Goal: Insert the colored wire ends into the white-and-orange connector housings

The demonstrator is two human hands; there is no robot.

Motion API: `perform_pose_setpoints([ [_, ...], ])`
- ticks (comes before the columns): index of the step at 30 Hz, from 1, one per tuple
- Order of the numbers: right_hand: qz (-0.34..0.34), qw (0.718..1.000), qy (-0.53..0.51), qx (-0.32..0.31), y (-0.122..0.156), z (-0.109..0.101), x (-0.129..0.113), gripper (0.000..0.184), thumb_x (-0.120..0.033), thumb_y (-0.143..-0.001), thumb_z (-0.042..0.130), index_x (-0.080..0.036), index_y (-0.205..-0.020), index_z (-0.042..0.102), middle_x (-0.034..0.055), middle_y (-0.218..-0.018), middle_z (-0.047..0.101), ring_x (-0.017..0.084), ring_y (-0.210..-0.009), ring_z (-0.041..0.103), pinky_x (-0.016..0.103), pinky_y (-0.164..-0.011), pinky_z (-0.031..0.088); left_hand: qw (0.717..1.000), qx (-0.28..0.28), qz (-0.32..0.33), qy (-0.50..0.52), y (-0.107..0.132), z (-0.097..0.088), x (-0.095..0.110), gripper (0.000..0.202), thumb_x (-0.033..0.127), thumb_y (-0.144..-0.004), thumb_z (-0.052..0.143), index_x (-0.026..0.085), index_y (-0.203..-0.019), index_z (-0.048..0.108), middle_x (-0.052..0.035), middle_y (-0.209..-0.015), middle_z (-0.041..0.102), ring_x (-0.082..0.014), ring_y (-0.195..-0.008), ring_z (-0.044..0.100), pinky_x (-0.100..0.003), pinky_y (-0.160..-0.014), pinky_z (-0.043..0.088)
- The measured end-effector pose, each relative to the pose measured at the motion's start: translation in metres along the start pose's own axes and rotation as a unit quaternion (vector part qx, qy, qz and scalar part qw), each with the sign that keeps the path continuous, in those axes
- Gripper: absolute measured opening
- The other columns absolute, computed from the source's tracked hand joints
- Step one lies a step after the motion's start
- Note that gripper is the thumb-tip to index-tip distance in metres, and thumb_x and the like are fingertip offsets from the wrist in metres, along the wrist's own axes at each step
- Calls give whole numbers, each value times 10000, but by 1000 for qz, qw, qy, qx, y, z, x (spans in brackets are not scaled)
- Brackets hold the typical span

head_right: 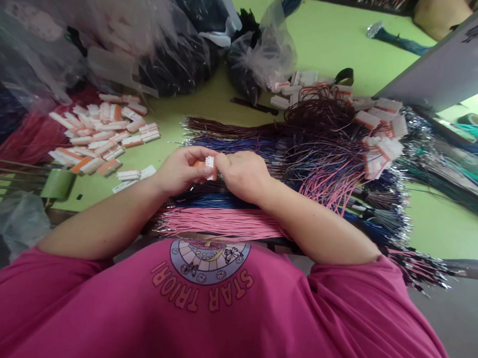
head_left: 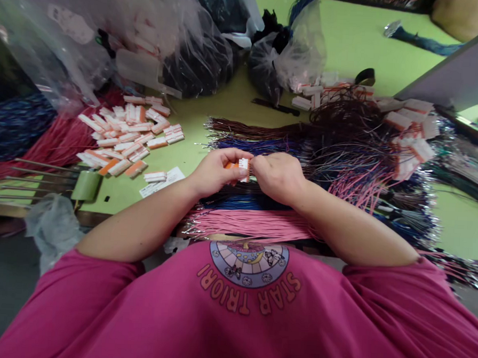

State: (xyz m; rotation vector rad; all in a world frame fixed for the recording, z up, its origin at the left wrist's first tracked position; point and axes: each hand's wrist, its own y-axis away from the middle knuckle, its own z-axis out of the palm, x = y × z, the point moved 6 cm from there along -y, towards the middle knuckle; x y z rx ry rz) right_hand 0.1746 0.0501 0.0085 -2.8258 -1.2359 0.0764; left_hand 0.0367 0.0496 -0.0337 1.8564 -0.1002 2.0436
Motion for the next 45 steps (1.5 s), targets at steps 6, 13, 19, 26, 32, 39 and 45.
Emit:
perform_pose_setpoints([
  [6, 41, 997, -49, 35, 1, -4, 8, 363, -255, -1036, 377, -123, -1056, 714, 122, -883, 774, 218, -780, 663, 329, -696, 363, 1000, 16, 10, -7, 2, -1, 7, 457, 268, -657, 882, 153, -1064, 711, 16, -683, 710, -84, -540, 576, -197, -487, 433],
  [13, 46, 997, -21, -54, 0, 3, -2, 342, -254, -1030, 368, -103, -1077, 671, 169, -869, 766, 262, -766, 666, 346, -664, 315, 999, -9, 6, -46, 4, 6, 8, 391, 288, -667, 872, 147, -989, 701, 30, -652, 667, -60, -491, 511, -188, -441, 381],
  [19, 60, 987, -149, -17, 0, -3, 15, 334, -298, -1042, 400, -142, -1150, 675, 120, -956, 777, 230, -810, 681, 320, -723, 388, 998, -20, 40, -40, 3, -2, 14, 434, 337, -724, 869, 171, -1083, 691, 14, -677, 698, -93, -556, 597, -194, -476, 413],
  [26, 61, 981, -186, -6, -5, -22, 41, 332, -296, -1032, 417, -172, -998, 723, 50, -824, 719, 175, -755, 617, 295, -754, 380, 997, -13, 58, -52, 3, -15, 22, 404, 300, -715, 880, 191, -1058, 696, 9, -683, 695, -110, -581, 624, -205, -489, 442],
  [32, 77, 986, -147, -7, -10, -30, 44, 369, -297, -1064, 387, -180, -1042, 737, 56, -886, 744, 186, -803, 632, 299, -770, 394, 995, 21, 78, -61, -1, -21, 25, 355, 259, -742, 825, 197, -1062, 687, 13, -694, 665, -100, -563, 575, -211, -475, 417],
  [39, 14, 999, 29, -17, 9, -12, 31, 376, -217, -1042, 406, -142, -1016, 773, 163, -1054, 754, 276, -971, 649, 392, -817, 401, 990, 110, 84, -18, -9, -38, 22, 364, 229, -796, 749, 216, -1143, 637, 8, -782, 657, -83, -532, 497, -220, -477, 384],
  [45, -9, 985, 65, -158, 15, 18, 35, 308, -144, -982, 483, -113, -1048, 782, 160, -970, 750, 257, -866, 681, 364, -709, 356, 987, 127, 96, -24, -10, -43, 22, 367, 213, -796, 739, 215, -1148, 636, -13, -832, 653, -119, -638, 583, -218, -502, 381],
])
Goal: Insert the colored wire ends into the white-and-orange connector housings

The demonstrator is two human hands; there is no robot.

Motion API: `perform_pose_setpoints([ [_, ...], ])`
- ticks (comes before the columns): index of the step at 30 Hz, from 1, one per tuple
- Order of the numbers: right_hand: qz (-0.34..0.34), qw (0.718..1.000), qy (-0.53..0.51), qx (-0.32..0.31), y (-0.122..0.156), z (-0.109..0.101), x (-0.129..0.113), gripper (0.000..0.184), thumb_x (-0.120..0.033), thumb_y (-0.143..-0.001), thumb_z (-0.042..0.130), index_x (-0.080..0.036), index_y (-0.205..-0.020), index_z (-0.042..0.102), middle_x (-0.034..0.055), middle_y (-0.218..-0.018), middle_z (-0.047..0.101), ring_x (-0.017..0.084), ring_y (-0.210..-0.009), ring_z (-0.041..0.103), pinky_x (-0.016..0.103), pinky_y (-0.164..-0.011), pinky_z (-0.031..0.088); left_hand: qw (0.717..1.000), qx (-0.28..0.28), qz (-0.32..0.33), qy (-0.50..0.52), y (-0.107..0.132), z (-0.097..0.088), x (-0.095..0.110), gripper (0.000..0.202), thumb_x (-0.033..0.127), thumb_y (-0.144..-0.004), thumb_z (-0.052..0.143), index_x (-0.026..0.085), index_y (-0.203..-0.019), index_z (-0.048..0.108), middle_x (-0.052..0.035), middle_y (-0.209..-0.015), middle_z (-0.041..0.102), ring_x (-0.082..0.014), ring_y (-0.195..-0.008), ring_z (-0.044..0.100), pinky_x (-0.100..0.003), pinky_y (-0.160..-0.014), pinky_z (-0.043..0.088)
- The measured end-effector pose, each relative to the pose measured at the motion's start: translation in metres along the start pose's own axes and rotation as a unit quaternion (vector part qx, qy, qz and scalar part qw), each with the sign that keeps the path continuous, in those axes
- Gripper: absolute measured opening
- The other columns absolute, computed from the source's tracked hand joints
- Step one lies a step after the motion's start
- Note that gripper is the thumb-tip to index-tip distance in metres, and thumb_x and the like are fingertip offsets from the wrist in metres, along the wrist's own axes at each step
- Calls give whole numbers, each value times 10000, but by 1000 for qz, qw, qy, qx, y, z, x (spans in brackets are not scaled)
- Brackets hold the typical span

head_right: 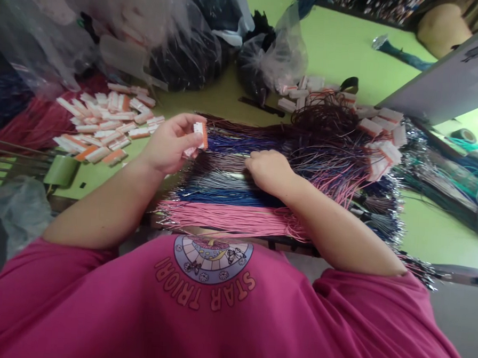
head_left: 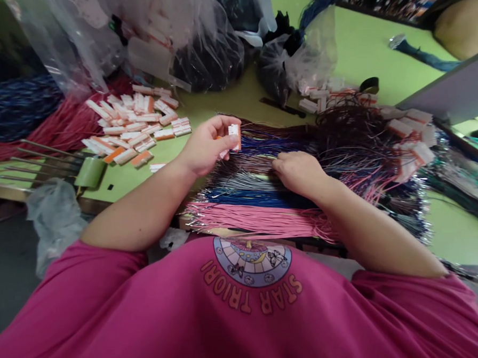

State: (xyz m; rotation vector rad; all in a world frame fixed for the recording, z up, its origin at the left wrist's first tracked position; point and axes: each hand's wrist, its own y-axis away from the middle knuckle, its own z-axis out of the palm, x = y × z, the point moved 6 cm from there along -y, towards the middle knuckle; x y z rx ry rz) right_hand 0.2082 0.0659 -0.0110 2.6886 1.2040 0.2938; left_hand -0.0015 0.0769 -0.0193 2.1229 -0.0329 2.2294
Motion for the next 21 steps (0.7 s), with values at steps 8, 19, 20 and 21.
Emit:
perform_pose_setpoints([
  [8, 53, 987, -148, 39, 3, -12, 22, 256, -207, -894, 571, -182, -980, 811, 75, -1058, 787, 211, -941, 687, 299, -772, 417, 999, -26, 11, -16, 0, 0, -3, 413, 324, -789, 799, 225, -1160, 647, -8, -791, 622, -115, -602, 529, -248, -521, 375],
  [19, 147, 981, -115, 56, 22, -25, 44, 375, -248, -948, 482, -212, -1094, 826, 86, -1064, 823, 250, -935, 728, 338, -815, 464, 999, -33, 9, -9, 2, 3, 0, 397, 305, -786, 786, 221, -1149, 651, 14, -743, 599, -84, -523, 443, -235, -477, 348],
  [20, 173, 977, -104, 70, 29, -30, 50, 376, -240, -939, 479, -201, -1074, 828, 97, -1065, 823, 263, -950, 731, 349, -821, 467, 999, -33, 10, -9, 2, 3, 0, 401, 306, -782, 791, 221, -1149, 653, 11, -747, 606, -87, -529, 454, -234, -476, 352],
  [21, 192, 973, -100, 78, 36, -34, 54, 371, -230, -922, 483, -189, -1049, 829, 106, -1049, 822, 273, -952, 732, 356, -818, 468, 999, -34, 11, -10, 2, 3, -1, 406, 309, -780, 795, 221, -1152, 655, 8, -753, 612, -90, -535, 464, -233, -475, 357],
])
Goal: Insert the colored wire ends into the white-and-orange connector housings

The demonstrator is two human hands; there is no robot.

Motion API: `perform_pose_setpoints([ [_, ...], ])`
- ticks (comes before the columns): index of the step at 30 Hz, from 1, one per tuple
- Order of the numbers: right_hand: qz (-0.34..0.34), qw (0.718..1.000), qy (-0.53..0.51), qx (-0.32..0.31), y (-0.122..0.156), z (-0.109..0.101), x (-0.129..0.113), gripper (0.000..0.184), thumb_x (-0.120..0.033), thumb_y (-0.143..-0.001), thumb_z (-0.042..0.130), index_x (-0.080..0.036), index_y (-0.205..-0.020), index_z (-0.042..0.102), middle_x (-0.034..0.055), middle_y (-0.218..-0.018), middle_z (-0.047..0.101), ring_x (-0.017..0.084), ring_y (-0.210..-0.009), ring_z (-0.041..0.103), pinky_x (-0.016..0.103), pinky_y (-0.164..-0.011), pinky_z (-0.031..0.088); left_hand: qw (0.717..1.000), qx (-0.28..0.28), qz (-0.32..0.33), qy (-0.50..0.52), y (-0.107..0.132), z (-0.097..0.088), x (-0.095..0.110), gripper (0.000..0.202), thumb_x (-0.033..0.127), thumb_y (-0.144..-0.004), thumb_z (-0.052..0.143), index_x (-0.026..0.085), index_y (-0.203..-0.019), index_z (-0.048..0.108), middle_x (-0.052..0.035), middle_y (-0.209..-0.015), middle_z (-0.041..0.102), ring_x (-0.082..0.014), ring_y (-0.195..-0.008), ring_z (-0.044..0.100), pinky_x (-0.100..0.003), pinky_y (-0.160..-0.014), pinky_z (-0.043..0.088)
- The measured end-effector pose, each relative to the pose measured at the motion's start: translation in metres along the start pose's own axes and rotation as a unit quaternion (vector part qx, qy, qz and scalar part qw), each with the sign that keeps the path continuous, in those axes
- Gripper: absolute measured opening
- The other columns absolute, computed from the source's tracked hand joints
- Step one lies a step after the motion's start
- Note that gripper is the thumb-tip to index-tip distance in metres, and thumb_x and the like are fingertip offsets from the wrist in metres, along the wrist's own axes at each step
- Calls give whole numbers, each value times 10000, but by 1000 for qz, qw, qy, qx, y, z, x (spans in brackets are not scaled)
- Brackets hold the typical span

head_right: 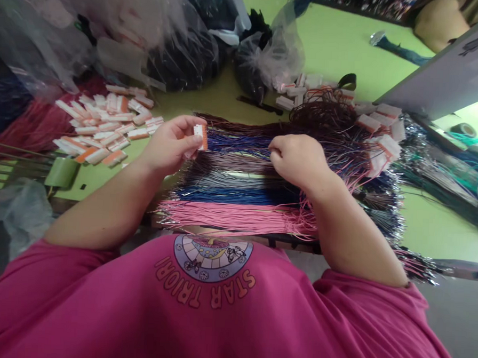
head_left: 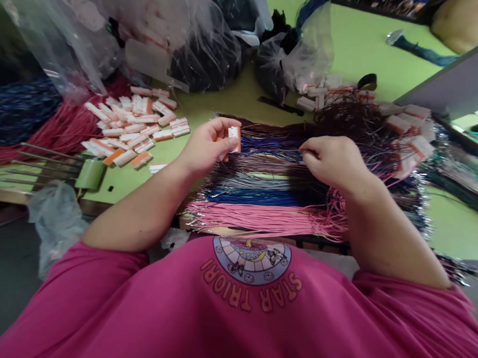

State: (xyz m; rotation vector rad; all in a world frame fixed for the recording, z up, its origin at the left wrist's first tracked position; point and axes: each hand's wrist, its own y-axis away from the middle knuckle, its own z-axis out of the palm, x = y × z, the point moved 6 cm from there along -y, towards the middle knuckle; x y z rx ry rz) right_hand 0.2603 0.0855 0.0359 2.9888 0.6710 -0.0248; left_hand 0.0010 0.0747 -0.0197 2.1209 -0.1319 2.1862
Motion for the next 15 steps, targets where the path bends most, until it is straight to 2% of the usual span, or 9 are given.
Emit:
perform_pose_setpoints([
  [2, 1, 1000, -14, -3, 9, -8, 4, 351, -210, -882, 499, -180, -995, 830, 104, -983, 820, 271, -917, 731, 355, -797, 466, 1000, -1, 2, -2, 0, 0, 0, 410, 321, -784, 796, 223, -1157, 657, 4, -758, 615, -94, -542, 476, -235, -475, 362],
  [5, -115, 987, -101, -43, 22, -11, -19, 326, -194, -851, 529, -205, -992, 823, 61, -948, 816, 222, -870, 724, 319, -785, 475, 1000, -15, 0, -3, 2, 2, 1, 406, 347, -804, 785, 224, -1170, 658, 8, -745, 600, -87, -521, 457, -237, -467, 358],
  [8, -261, 944, -189, -75, 33, -9, -60, 308, -225, -891, 571, -215, -1096, 801, 50, -1026, 817, 195, -900, 721, 305, -821, 493, 998, -52, -18, 23, 7, 10, 2, 446, 376, -781, 815, 222, -1166, 653, 29, -719, 589, -63, -472, 403, -233, -451, 355],
  [10, -317, 915, -234, -87, 33, -3, -83, 290, -235, -937, 572, -212, -1128, 789, 52, -1059, 817, 186, -926, 719, 307, -854, 501, 995, -80, -31, 57, 10, 18, 3, 502, 406, -732, 867, 217, -1142, 649, 48, -692, 582, -52, -445, 388, -226, -435, 349],
  [12, -328, 900, -277, -74, 26, 3, -96, 281, -229, -975, 545, -209, -1114, 789, 50, -1061, 817, 170, -930, 716, 295, -859, 499, 989, -106, -41, 92, 14, 26, 3, 556, 436, -680, 918, 213, -1111, 646, 59, -669, 575, -51, -435, 403, -219, -413, 332],
  [15, -250, 921, -297, 7, 12, 7, -91, 309, -226, -992, 507, -187, -1087, 799, 62, -1034, 817, 165, -900, 714, 278, -817, 477, 983, -132, -56, 119, 18, 34, 2, 581, 452, -656, 950, 216, -1090, 645, 62, -674, 578, -50, -437, 418, -216, -395, 325],
])
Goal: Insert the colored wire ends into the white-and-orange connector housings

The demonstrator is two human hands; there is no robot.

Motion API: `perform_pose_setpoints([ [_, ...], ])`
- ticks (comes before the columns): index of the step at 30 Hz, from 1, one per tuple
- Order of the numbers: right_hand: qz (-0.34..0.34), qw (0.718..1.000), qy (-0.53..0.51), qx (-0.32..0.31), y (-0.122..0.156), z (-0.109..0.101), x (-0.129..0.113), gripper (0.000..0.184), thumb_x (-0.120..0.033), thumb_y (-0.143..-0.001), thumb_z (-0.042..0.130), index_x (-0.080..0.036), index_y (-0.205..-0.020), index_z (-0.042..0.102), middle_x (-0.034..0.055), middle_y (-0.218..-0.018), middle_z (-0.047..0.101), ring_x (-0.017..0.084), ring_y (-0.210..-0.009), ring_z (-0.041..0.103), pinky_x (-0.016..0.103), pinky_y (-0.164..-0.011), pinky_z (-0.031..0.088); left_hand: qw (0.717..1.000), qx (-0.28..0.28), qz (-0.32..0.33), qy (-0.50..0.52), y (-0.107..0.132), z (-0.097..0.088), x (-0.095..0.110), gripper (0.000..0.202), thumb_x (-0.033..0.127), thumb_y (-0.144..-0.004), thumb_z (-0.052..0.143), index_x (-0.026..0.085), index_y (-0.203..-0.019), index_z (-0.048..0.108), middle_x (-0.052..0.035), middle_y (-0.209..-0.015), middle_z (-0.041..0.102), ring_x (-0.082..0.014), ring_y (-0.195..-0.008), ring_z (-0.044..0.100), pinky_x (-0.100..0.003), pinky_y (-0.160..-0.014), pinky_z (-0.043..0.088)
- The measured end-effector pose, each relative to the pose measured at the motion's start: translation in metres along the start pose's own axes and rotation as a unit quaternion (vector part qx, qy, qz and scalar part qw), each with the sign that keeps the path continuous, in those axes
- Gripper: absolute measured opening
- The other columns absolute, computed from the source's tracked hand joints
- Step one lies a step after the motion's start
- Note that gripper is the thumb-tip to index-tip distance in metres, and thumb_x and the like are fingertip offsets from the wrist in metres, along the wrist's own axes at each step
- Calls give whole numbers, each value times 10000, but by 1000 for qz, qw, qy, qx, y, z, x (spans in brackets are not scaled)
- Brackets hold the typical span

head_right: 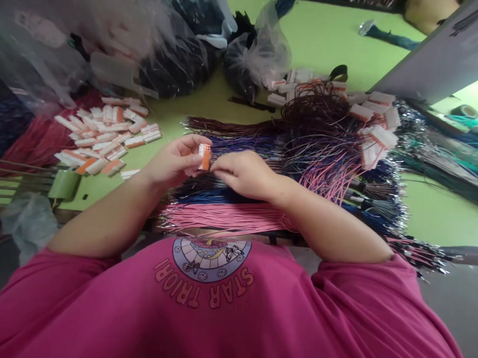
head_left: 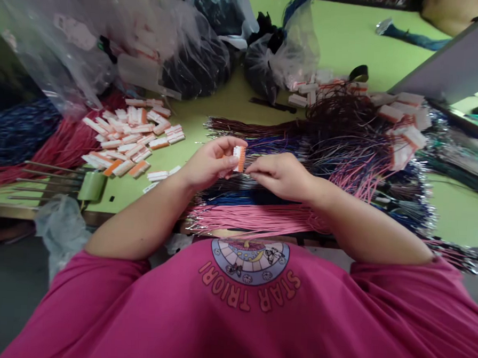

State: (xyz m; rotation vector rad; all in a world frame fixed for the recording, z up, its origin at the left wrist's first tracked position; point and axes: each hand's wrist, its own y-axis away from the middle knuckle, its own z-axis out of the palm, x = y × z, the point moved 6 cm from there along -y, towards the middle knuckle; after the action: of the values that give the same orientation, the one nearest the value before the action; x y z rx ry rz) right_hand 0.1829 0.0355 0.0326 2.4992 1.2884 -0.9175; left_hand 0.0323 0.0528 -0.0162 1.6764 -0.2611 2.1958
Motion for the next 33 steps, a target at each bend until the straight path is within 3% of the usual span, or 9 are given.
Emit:
perform_pose_setpoints([
  [2, 57, 995, 46, 61, 1, -6, 9, 338, -247, -997, 493, -189, -1125, 800, 65, -1042, 821, 174, -891, 718, 282, -796, 454, 1000, -6, -8, 3, 1, 2, -1, 578, 454, -661, 952, 225, -1094, 644, 62, -684, 581, -50, -444, 418, -218, -402, 342],
  [4, 100, 987, 103, 78, 4, -11, 13, 360, -279, -1006, 481, -204, -1157, 799, 64, -1044, 825, 187, -876, 717, 294, -770, 425, 1000, -8, -10, -4, 2, 3, -1, 573, 472, -671, 945, 233, -1097, 645, 59, -685, 580, -49, -448, 414, -221, -409, 346],
  [9, 143, 966, 206, 55, 5, -12, 9, 387, -316, -1031, 433, -199, -1087, 799, 80, -993, 821, 205, -844, 693, 322, -715, 350, 1000, -5, -6, -16, 2, 3, 0, 571, 502, -677, 939, 240, -1089, 643, 58, -676, 572, -49, -445, 413, -223, -406, 338],
  [18, 179, 940, 291, 17, 3, -7, 6, 407, -325, -1047, 389, -191, -1029, 772, 88, -913, 805, 210, -770, 665, 336, -661, 241, 1000, -16, 21, 0, -1, 0, -7, 509, 418, -715, 940, 225, -1091, 657, 54, -662, 623, -69, -468, 494, -201, -414, 396],
  [22, 186, 945, 269, 17, 3, -5, 9, 399, -317, -1040, 399, -180, -1018, 773, 95, -904, 799, 210, -757, 661, 333, -664, 269, 999, 0, 23, -25, -1, -3, -9, 485, 389, -708, 938, 216, -1071, 667, 37, -681, 671, -81, -501, 545, -188, -421, 403],
  [27, 174, 971, 161, 37, -2, -1, 14, 362, -277, -1010, 451, -193, -1050, 801, 69, -989, 816, 194, -834, 690, 308, -727, 348, 996, 25, 25, -87, -2, -7, -11, 440, 311, -701, 909, 204, -1058, 675, 24, -697, 701, -92, -521, 575, -193, -433, 407],
  [33, 162, 980, 100, 63, -4, 3, 20, 346, -283, -1004, 479, -199, -1028, 814, 50, -972, 814, 173, -813, 676, 289, -735, 352, 995, 30, 34, -91, -2, -8, -10, 441, 325, -696, 907, 201, -1052, 677, 16, -705, 715, -93, -512, 586, -198, -435, 399],
])
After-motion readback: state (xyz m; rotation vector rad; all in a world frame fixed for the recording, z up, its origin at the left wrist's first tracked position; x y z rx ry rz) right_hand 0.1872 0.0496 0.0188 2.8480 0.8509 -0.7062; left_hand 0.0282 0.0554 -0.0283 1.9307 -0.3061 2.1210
